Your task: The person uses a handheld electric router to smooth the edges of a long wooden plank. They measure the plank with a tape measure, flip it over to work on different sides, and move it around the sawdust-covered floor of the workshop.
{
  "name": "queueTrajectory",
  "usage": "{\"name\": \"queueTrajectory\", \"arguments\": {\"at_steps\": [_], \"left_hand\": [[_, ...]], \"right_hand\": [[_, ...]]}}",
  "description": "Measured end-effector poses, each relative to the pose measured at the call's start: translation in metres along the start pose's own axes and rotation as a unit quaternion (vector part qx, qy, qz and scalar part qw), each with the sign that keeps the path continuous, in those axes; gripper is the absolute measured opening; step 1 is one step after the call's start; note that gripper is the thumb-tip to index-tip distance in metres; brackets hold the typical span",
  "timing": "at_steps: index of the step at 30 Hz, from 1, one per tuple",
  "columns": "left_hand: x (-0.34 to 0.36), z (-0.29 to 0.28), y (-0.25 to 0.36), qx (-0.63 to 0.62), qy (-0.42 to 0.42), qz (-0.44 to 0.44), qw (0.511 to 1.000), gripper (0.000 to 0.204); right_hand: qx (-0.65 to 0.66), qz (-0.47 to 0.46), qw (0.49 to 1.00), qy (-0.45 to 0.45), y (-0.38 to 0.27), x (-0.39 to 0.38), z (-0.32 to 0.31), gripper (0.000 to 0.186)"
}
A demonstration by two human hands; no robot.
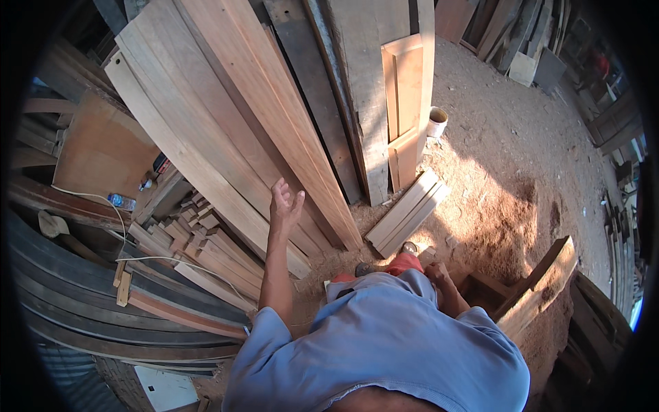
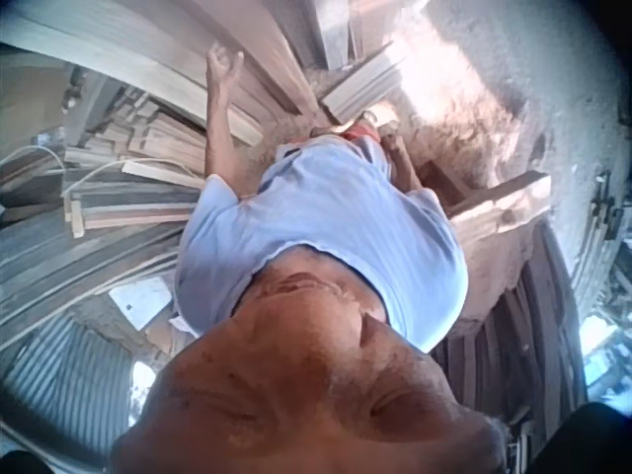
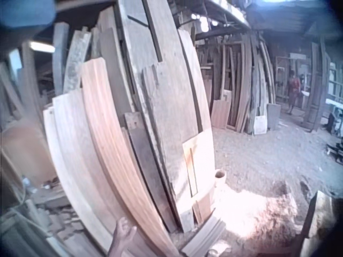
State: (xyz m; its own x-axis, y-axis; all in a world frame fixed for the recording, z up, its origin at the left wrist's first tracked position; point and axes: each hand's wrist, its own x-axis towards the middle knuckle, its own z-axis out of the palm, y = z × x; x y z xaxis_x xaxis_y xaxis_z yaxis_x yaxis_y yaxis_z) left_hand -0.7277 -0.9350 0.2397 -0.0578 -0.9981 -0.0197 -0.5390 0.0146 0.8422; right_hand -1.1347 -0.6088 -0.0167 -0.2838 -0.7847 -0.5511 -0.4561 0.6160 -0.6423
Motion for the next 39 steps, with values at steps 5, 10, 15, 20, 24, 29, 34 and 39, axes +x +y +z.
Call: {"name": "queueTrajectory", "arguments": {"at_steps": [5,10,15,20,24,29,34,39], "left_hand": [[0.101,-0.032,0.093,0.098,0.119,0.050,0.987,0.109],[0.165,-0.034,0.184,0.053,0.141,0.025,0.988,0.125],[0.202,-0.016,0.144,0.043,0.220,0.084,0.971,0.111],[0.193,-0.020,0.150,0.070,0.244,0.076,0.964,0.095],[0.203,-0.021,0.139,0.027,0.231,0.149,0.961,0.089],[0.169,-0.043,0.154,0.170,0.302,0.065,0.936,0.079],[0.112,-0.049,0.148,0.118,0.318,0.087,0.937,0.076],[0.032,-0.060,0.114,-0.055,0.326,0.167,0.929,0.087]], "right_hand": [[0.163,0.097,0.982,0.010,-0.014,0.051,-0.017,0.022],[0.208,0.041,0.974,0.083,-0.021,0.050,-0.063,0.022],[0.238,0.134,0.959,0.074,-0.012,0.003,-0.079,0.017],[0.107,0.071,0.990,0.063,0.058,-0.026,-0.071,0.018],[0.075,0.055,0.995,0.042,0.063,-0.009,-0.060,0.019],[0.141,0.062,0.988,0.008,-0.051,0.026,-0.080,0.025],[0.118,-0.007,0.992,0.052,-0.068,0.055,-0.085,0.029],[0.095,0.001,0.994,0.046,-0.053,0.064,-0.079,0.030]]}}
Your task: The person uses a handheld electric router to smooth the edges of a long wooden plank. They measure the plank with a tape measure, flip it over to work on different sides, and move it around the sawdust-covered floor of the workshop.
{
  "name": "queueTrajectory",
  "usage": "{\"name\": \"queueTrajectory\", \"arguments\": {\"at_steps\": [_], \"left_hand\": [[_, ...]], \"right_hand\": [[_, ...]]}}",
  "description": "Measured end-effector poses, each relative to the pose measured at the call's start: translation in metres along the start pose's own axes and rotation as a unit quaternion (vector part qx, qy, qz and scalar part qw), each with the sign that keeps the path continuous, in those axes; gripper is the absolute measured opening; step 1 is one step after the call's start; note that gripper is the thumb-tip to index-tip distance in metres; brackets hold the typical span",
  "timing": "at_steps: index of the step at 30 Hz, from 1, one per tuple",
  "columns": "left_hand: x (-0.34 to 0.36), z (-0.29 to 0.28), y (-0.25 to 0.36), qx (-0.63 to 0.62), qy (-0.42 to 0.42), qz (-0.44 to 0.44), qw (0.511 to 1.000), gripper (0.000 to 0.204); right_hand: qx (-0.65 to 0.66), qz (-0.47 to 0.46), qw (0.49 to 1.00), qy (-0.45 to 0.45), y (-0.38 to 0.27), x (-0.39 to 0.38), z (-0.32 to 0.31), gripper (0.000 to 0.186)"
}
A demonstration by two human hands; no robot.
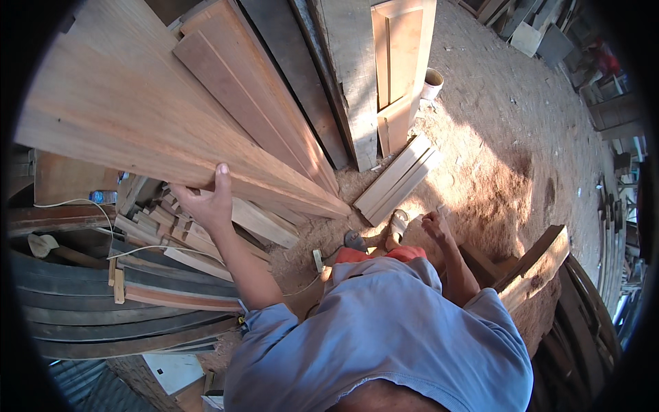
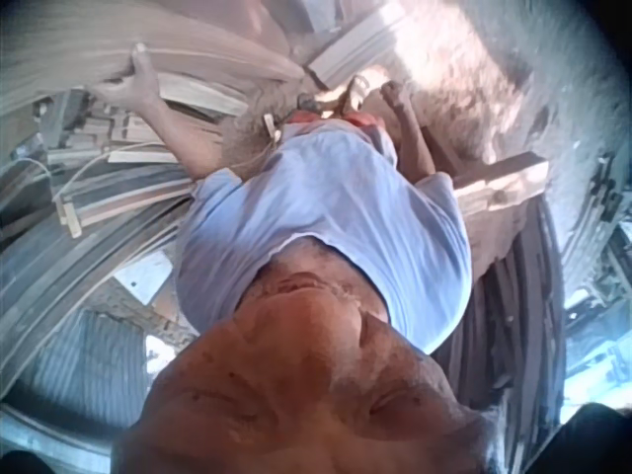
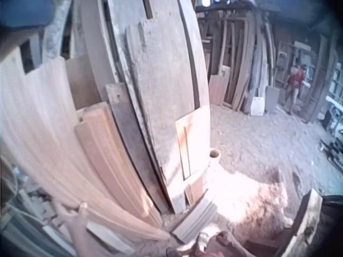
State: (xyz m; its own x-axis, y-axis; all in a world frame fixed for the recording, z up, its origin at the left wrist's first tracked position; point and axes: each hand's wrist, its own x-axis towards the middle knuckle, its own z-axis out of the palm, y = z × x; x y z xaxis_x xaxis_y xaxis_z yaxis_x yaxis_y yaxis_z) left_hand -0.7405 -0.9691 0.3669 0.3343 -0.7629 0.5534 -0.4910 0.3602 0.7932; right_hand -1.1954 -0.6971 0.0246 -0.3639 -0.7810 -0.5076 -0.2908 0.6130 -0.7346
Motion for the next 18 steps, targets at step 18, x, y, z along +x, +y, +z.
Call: {"name": "queueTrajectory", "arguments": {"at_steps": [18], "left_hand": [[-0.063,-0.087,-0.068,-0.291,-0.054,-0.089,0.951,0.106]], "right_hand": [[-0.089,0.042,0.995,-0.023,0.023,0.018,0.021,0.029]]}}
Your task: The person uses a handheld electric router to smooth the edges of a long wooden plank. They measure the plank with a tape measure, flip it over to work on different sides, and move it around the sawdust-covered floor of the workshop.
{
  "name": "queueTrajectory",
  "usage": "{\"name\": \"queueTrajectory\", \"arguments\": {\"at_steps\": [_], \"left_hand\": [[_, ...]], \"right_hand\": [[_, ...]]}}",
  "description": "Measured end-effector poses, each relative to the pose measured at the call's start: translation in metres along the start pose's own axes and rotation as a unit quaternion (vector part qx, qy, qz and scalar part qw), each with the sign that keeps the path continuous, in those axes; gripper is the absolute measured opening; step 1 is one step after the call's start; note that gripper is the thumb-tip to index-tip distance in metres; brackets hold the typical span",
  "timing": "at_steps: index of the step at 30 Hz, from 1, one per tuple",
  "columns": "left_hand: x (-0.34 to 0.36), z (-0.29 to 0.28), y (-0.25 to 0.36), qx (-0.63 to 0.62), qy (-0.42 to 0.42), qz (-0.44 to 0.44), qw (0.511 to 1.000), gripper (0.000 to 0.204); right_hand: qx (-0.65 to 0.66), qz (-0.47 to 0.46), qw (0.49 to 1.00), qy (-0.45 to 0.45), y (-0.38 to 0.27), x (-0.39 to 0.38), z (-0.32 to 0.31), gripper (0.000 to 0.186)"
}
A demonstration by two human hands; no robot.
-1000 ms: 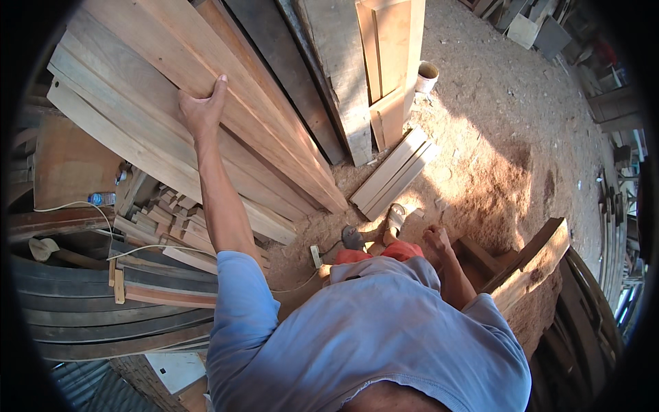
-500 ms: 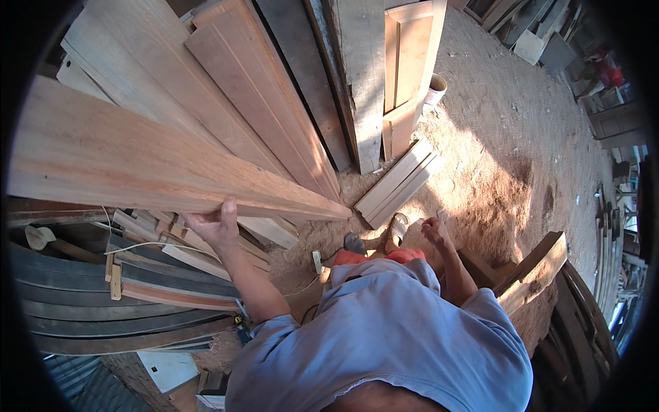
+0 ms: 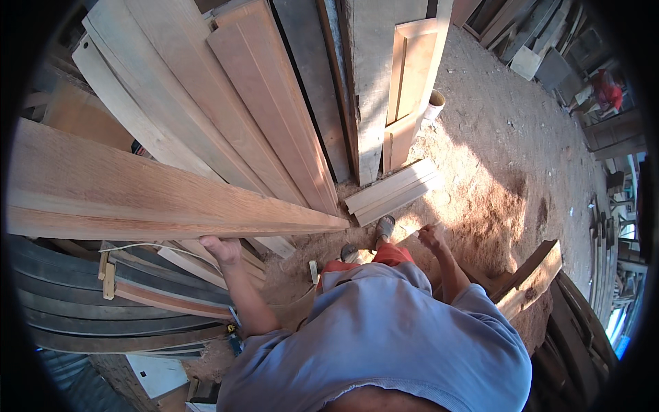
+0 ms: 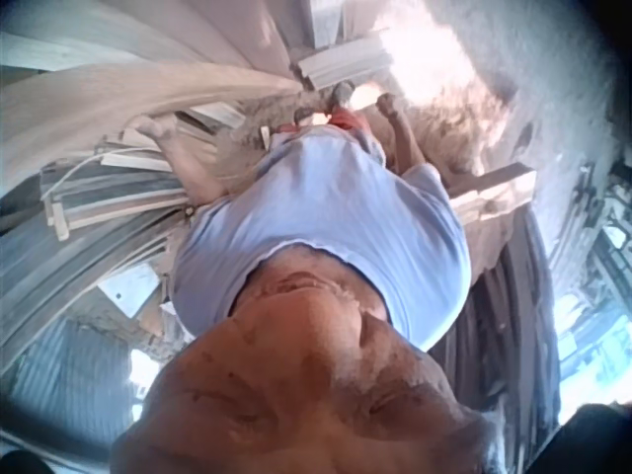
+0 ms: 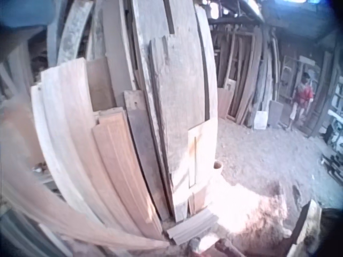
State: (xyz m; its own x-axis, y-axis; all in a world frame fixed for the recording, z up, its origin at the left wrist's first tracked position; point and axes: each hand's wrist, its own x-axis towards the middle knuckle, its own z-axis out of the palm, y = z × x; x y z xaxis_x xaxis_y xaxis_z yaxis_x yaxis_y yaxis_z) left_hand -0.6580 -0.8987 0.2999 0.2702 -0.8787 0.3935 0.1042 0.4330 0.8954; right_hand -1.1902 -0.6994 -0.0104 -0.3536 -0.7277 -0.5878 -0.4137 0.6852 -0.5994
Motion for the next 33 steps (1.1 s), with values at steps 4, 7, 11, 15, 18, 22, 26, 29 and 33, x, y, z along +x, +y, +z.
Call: {"name": "queueTrajectory", "arguments": {"at_steps": [4,7,11,15,18,22,26,29,33], "left_hand": [[0.014,0.013,-0.008,0.003,-0.028,-0.003,1.000,0.108],[0.017,0.032,-0.015,-0.003,-0.072,-0.024,0.997,0.106],[0.020,0.050,-0.015,-0.016,-0.085,-0.019,0.996,0.101],[0.023,0.051,-0.016,-0.035,-0.111,-0.043,0.992,0.103],[0.015,0.078,-0.031,-0.035,-0.165,-0.060,0.984,0.101],[0.007,0.085,-0.022,-0.022,-0.143,-0.028,0.989,0.102],[-0.014,0.097,-0.002,-0.015,-0.170,-0.027,0.985,0.103],[-0.027,0.091,0.002,-0.011,-0.171,-0.026,0.985,0.106],[-0.037,0.078,-0.014,-0.046,-0.186,-0.036,0.981,0.104]], "right_hand": [[0.032,0.049,0.998,0.009,0.032,-0.013,0.010,0.026],[0.028,0.062,0.997,0.045,0.053,-0.022,0.008,0.027],[0.064,-0.031,0.996,0.057,-0.023,-0.026,0.002,0.032],[0.130,-0.153,0.979,0.033,-0.182,-0.057,-0.032,0.040],[0.198,-0.286,0.937,0.005,-0.271,-0.087,-0.059,0.046],[0.251,-0.467,0.844,-0.080,-0.397,-0.151,-0.076,0.072],[0.284,-0.592,0.750,-0.088,-0.460,-0.182,-0.071,0.078],[0.303,-0.597,0.725,-0.161,-0.479,-0.196,-0.061,0.080],[0.264,-0.596,0.731,-0.200,-0.482,-0.204,-0.044,0.076]]}}
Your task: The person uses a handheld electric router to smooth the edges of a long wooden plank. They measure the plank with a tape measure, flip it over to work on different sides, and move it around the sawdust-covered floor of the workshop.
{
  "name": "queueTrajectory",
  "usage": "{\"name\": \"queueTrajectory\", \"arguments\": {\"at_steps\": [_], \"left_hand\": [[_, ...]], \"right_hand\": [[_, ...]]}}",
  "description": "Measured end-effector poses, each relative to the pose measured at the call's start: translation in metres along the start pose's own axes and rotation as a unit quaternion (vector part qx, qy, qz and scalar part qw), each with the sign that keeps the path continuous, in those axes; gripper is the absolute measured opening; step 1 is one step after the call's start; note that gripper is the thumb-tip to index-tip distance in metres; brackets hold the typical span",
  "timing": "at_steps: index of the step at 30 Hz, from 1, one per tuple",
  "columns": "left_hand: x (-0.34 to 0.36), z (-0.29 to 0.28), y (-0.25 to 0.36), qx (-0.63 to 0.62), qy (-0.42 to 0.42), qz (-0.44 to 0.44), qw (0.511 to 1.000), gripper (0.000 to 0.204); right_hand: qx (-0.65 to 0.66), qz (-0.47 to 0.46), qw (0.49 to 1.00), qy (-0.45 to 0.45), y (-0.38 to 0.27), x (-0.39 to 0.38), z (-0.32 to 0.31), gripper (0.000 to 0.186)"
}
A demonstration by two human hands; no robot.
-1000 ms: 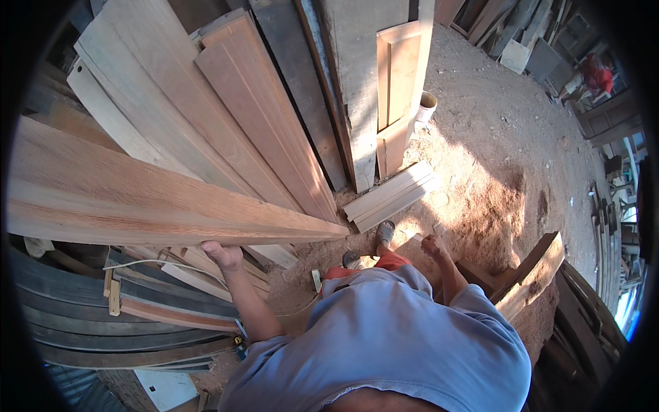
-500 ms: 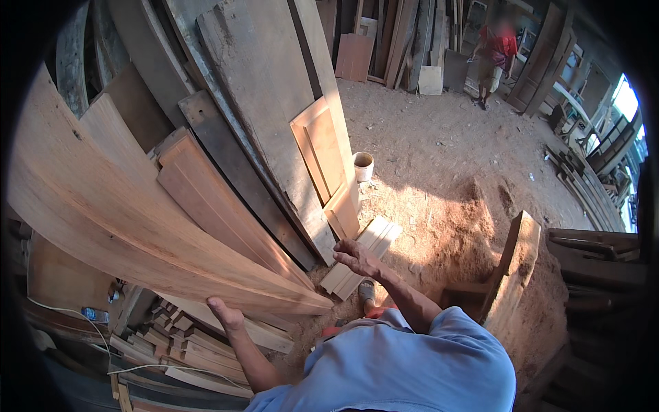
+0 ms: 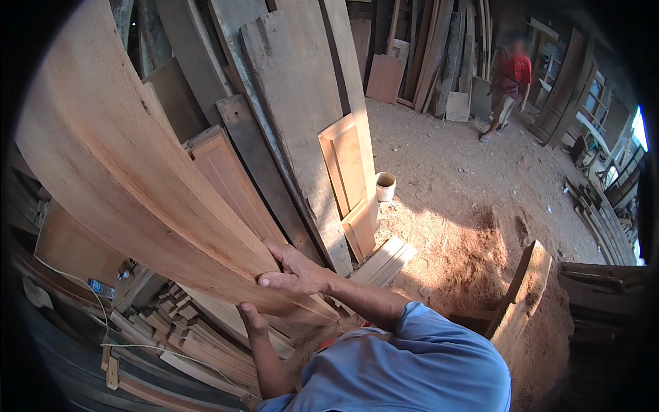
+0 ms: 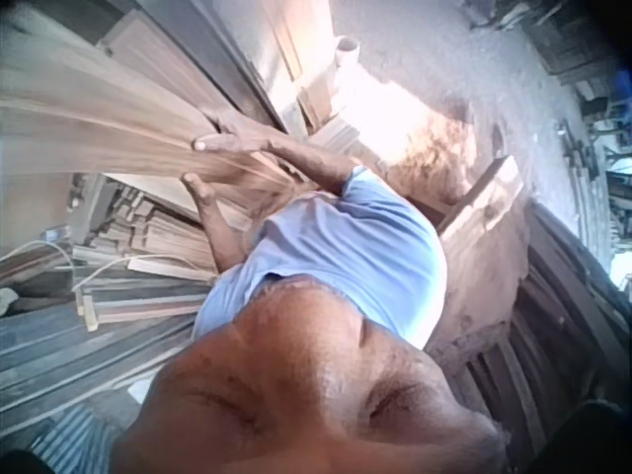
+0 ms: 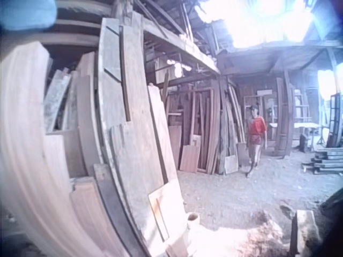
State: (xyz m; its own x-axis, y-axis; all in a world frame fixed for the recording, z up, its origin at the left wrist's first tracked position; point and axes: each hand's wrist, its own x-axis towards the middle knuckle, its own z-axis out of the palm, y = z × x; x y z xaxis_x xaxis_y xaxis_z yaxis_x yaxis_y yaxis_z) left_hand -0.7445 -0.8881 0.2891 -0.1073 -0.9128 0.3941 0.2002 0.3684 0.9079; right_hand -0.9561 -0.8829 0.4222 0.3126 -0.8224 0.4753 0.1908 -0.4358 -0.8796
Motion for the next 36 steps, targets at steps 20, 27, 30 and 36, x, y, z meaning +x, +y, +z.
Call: {"name": "queueTrajectory", "arguments": {"at_steps": [20,27,30,36], "left_hand": [[-0.128,0.082,0.014,0.178,0.247,-0.024,0.952,0.108],[-0.175,0.095,0.050,0.172,0.433,0.051,0.883,0.110],[-0.142,0.129,0.134,0.240,0.479,0.107,0.837,0.106],[-0.164,0.109,0.178,0.259,0.482,0.134,0.826,0.113]], "right_hand": [[0.182,0.005,0.958,-0.221,0.010,-0.023,-0.015,0.083],[0.123,-0.082,0.958,-0.245,0.006,-0.032,0.015,0.078],[0.167,-0.082,0.951,-0.248,-0.003,-0.035,0.036,0.075],[0.219,-0.033,0.928,-0.301,-0.029,-0.050,0.066,0.070]]}}
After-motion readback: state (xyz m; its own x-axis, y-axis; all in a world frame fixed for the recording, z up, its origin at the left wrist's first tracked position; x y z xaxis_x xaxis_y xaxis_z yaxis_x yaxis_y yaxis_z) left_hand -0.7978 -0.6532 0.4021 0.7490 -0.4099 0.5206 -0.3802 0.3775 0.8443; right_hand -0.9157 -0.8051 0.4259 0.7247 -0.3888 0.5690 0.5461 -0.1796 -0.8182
